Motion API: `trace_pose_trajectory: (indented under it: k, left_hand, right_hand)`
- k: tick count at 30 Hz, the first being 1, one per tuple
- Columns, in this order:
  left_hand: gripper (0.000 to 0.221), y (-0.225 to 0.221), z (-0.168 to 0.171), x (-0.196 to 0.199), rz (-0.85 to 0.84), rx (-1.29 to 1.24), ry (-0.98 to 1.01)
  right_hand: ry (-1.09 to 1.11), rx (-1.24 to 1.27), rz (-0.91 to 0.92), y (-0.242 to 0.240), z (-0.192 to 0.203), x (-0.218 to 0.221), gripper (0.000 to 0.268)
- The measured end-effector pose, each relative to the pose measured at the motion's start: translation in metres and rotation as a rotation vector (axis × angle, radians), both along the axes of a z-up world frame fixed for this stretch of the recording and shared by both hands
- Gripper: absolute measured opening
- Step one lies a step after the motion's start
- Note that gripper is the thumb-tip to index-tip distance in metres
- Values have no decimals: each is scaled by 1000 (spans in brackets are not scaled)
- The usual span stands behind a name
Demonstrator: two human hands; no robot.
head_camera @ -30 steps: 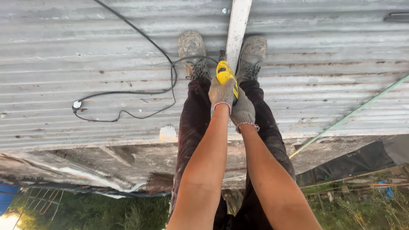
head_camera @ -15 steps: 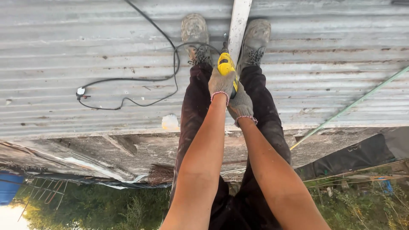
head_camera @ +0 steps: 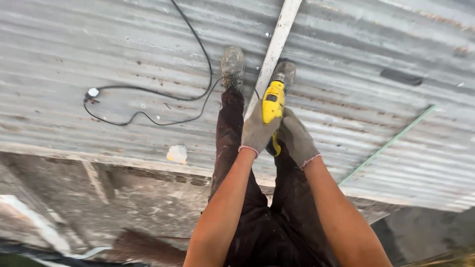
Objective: Using a power drill to fasten screws into a corrugated metal roof to secure a strip.
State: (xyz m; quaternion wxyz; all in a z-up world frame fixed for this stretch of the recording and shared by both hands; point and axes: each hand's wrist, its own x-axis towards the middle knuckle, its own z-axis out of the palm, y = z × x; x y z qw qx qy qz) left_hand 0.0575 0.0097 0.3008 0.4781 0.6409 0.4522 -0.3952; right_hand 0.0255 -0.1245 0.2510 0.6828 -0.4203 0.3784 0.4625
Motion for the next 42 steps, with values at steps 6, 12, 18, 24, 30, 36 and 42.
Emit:
trace_pose_trajectory:
  k: [6, 12, 18, 24, 30, 36, 42]
  left_hand:
    - [82, -42, 21, -58, 111, -41, -186]
    - [81, -33, 68, -93, 71, -26, -394]
    - [96, -34, 50, -173, 186, -17, -424]
    - [91, 54, 160, -223, 539, -54, -615]
    - [101, 33, 179, -294, 720, -213, -537]
    - [82, 41, 198, -340, 811, -242, -774]
    - [82, 11, 170, -371, 734, -268, -940]
  right_hand:
    - [-40, 43, -85, -45, -13, -19, 66]
    - [-28, 95, -212, -33, 34, -27, 57]
    - [35, 147, 45, 14, 71, -58, 68]
    - [-213, 107, 463, 45, 93, -87, 70]
    - [-450, 89, 758, 80, 140, -102, 77]
    - [-419, 22, 1096, 114, 188, -107, 75]
    - [-455, -207, 1571, 126, 206, -101, 50]
